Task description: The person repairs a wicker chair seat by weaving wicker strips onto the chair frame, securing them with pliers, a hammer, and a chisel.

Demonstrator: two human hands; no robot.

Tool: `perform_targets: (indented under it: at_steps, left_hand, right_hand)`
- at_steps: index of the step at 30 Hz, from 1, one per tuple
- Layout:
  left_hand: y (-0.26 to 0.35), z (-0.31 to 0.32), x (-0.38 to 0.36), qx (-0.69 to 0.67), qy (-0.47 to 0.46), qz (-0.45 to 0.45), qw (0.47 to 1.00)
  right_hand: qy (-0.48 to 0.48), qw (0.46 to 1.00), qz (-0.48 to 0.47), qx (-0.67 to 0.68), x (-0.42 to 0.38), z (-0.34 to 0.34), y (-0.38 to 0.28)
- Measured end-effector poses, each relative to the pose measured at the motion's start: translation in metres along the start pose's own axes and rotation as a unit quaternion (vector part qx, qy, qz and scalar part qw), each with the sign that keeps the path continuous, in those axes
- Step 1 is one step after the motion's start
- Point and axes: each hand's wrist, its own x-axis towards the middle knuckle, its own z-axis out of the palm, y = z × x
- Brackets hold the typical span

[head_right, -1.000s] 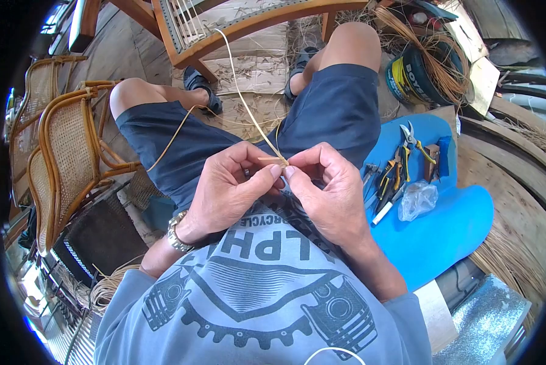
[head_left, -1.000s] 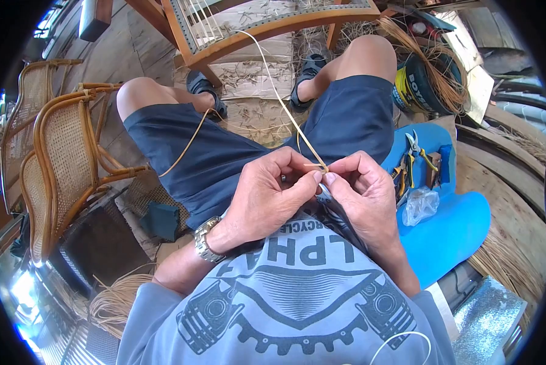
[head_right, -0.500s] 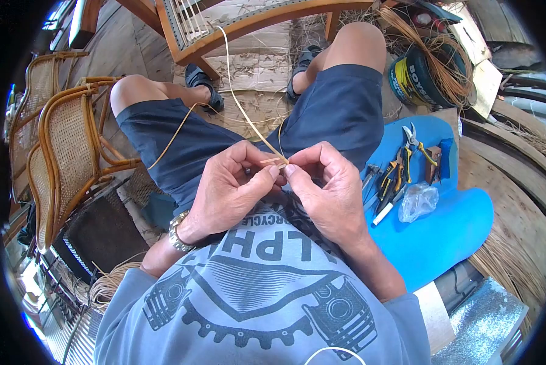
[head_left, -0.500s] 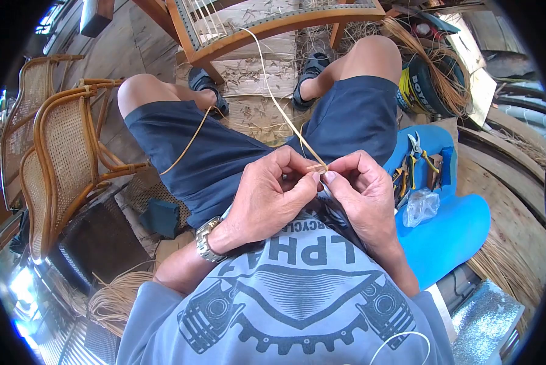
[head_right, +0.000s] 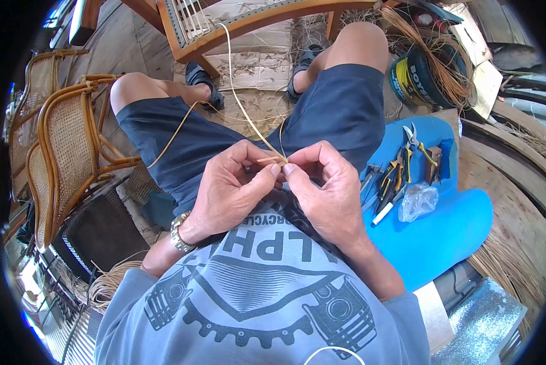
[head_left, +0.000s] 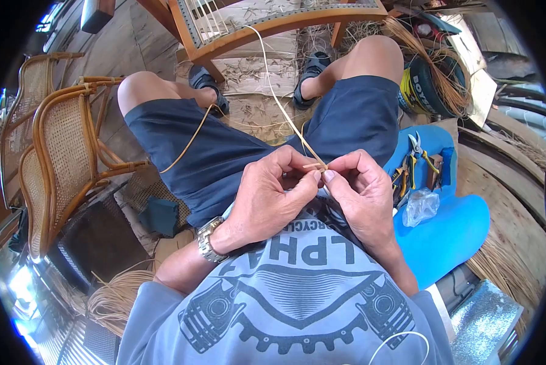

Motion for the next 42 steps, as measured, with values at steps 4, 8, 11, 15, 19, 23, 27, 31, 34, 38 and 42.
perform_targets:
  at_steps: [4, 8, 11, 15, 19, 23, 27, 31, 34, 38, 42]
  left_hand:
    - [0.001, 0.002, 0.002, -0.015, 0.003, -0.002, 1.0]
    - [-0.005, 0.0, 0.007, -0.07, -0.007, 0.021, 0.997]
    - [-0.006, -0.008, 0.013, -0.097, -0.039, -0.039, 0.994]
    - [-0.005, -0.005, 0.01, -0.112, -0.026, -0.058, 0.992]
    - [-0.002, -0.003, 0.008, -0.119, -0.02, -0.032, 0.992]
    - [-0.005, -0.003, 0.005, -0.182, -0.077, -0.055, 0.979]
    - [-0.004, 0.001, 0.001, -0.182, -0.09, -0.055, 0.978]
    - [-0.009, 0.0, -0.002, -0.253, -0.118, -0.086, 0.956]
    - [-0.006, 0.002, -0.005, -0.292, -0.126, -0.111, 0.941]
    - [-0.002, 0.005, -0.01, -0.288, -0.117, -0.142, 0.94]
    - [-0.006, 0.007, -0.011, -0.285, -0.108, -0.14, 0.942]
  right_hand:
    - [0.004, 1.0, -0.001, -0.001, 0.0, -0.001, 0.002]
    - [0.019, 0.999, 0.002, 0.031, -0.001, -0.001, 0.003]
    - [0.015, 0.997, 0.01, 0.076, -0.001, 0.0, 0.001]
    - [0.003, 0.998, -0.061, -0.028, -0.001, -0.006, 0.01]
    - [-0.02, 1.0, -0.008, 0.01, -0.001, -0.012, 0.003]
    - [-0.067, 0.994, -0.062, -0.056, 0.01, -0.024, -0.005]
    - [-0.103, 0.98, -0.098, -0.135, 0.012, -0.028, -0.02]
    - [-0.133, 0.975, -0.058, -0.17, 0.01, -0.024, -0.029]
    - [-0.137, 0.979, -0.017, -0.148, 0.008, -0.025, -0.026]
    - [-0.134, 0.989, 0.008, -0.053, 0.005, -0.028, -0.026]
    - [-0.128, 0.99, 0.036, -0.055, 0.005, -0.034, -0.027]
